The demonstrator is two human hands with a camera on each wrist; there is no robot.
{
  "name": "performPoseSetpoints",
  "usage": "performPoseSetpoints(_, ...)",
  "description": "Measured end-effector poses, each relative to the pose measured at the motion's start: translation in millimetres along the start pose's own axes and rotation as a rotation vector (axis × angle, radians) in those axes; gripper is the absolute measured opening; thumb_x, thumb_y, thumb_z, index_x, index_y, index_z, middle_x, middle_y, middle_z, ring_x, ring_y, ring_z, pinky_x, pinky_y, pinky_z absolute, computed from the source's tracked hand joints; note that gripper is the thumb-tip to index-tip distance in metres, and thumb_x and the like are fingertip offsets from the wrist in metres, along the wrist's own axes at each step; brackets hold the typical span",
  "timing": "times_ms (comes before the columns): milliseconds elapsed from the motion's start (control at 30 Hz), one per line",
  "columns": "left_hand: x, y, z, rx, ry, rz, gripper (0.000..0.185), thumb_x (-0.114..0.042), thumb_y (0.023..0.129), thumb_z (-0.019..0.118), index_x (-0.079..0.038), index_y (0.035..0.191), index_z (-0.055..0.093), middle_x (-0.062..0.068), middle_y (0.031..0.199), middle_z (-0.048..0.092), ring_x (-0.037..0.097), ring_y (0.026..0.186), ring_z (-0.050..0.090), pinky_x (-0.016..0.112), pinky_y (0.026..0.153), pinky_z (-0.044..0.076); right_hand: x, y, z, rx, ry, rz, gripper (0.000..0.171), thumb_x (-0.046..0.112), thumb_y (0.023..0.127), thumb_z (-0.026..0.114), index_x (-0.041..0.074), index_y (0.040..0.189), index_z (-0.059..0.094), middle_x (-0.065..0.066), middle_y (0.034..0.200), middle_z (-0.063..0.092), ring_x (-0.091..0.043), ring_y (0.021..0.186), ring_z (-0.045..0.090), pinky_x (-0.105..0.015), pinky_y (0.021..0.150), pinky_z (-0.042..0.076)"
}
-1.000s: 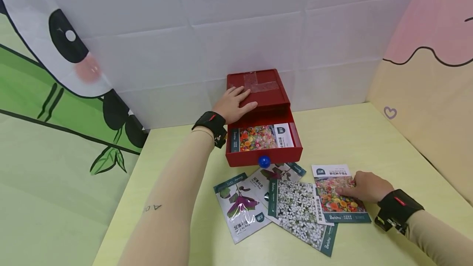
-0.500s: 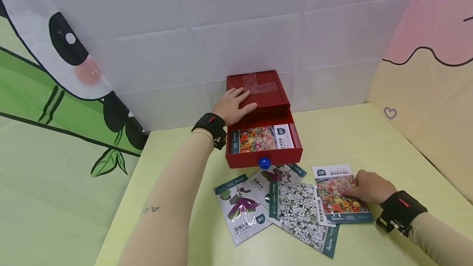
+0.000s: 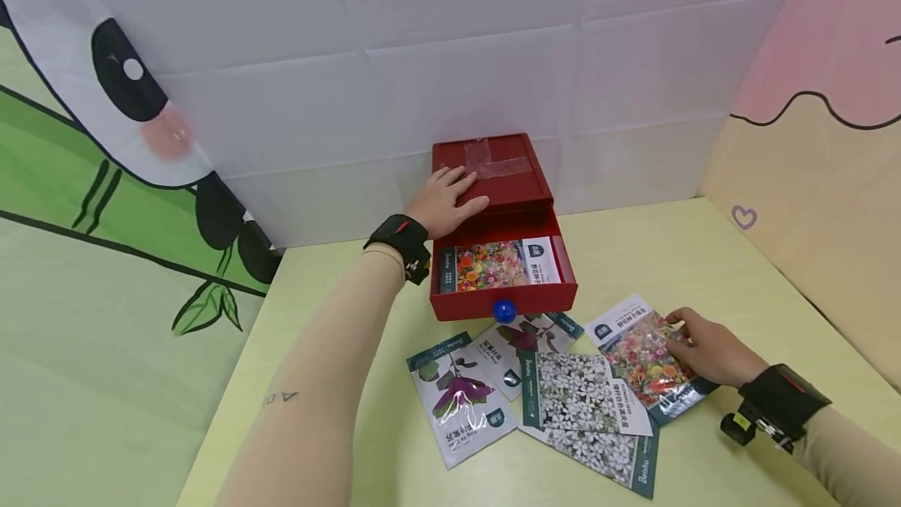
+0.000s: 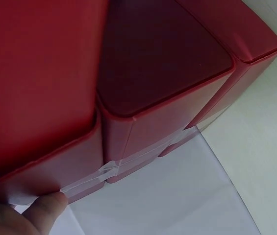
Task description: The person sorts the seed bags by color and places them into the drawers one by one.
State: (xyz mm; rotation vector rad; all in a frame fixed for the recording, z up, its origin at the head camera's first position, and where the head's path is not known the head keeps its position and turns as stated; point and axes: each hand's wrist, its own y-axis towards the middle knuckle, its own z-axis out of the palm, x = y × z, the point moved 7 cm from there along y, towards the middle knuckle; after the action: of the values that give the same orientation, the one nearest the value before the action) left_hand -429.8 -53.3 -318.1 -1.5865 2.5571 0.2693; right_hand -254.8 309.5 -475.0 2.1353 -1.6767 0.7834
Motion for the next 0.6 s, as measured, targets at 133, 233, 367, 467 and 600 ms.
performPoseSetpoints(133, 2.2, -0.7, -1.3, -0.007, -0.032, 0.007, 0.070, -0.058, 0.096, 0.040, -0.020, 0.153, 0.027, 0.006, 0.159, 0.020, 0.027, 0.146, 0.010, 0.046, 0.116, 0.014, 4, 1, -6, -0.031, 0.009, -0.025, 0.037, 0.005, 0.097, 0.052, -0.007, 0.130, 0.042, -0.017, 0.099, 0.059, -0.016, 0.067, 0.053, -0.028, 0.054, 0.042)
performPoseSetpoints(233, 2.8, -1.3, -3.1, -0.022, -0.081, 0.019, 0.068, -0.055, 0.096, 0.042, -0.016, 0.151, 0.031, 0.007, 0.158, 0.022, 0.027, 0.146, 0.011, 0.044, 0.116, 0.014, 8, 2, -13, -0.077, -0.025, -0.051, 0.035, 0.001, 0.095, 0.052, -0.008, 0.129, 0.047, -0.023, 0.105, 0.060, -0.018, 0.074, 0.057, -0.029, 0.057, 0.043)
performPoseSetpoints(367, 4.3, -1.8, -3.6, -0.029, -0.128, 0.041, 0.067, -0.052, 0.097, 0.044, -0.012, 0.149, 0.035, 0.008, 0.157, 0.023, 0.027, 0.146, 0.011, 0.043, 0.116, 0.012, 11, 3, -20, -0.116, -0.053, -0.074, 0.034, -0.004, 0.094, 0.049, -0.009, 0.128, 0.050, -0.027, 0.109, 0.060, -0.025, 0.085, 0.060, -0.032, 0.064, 0.046)
performPoseSetpoints(467, 5.7, -1.5, -2.7, -0.028, -0.135, 0.050, 0.067, -0.052, 0.096, 0.045, -0.013, 0.149, 0.035, 0.007, 0.157, 0.023, 0.026, 0.146, 0.010, 0.043, 0.116, 0.013, 13, 4, -26, -0.134, -0.072, -0.077, 0.035, -0.004, 0.094, 0.047, -0.009, 0.129, 0.051, -0.028, 0.112, 0.060, -0.027, 0.087, 0.058, -0.032, 0.066, 0.046)
performPoseSetpoints(600, 6.4, -0.2, -1.4, -0.035, -0.138, 0.055, 0.067, -0.053, 0.096, 0.046, -0.014, 0.150, 0.035, 0.007, 0.157, 0.024, 0.026, 0.146, 0.011, 0.044, 0.116, 0.014, 15, 4, -36, -0.163, -0.067, -0.079, 0.035, -0.003, 0.095, 0.044, -0.008, 0.130, 0.051, -0.029, 0.115, 0.059, -0.025, 0.082, 0.055, -0.030, 0.063, 0.043)
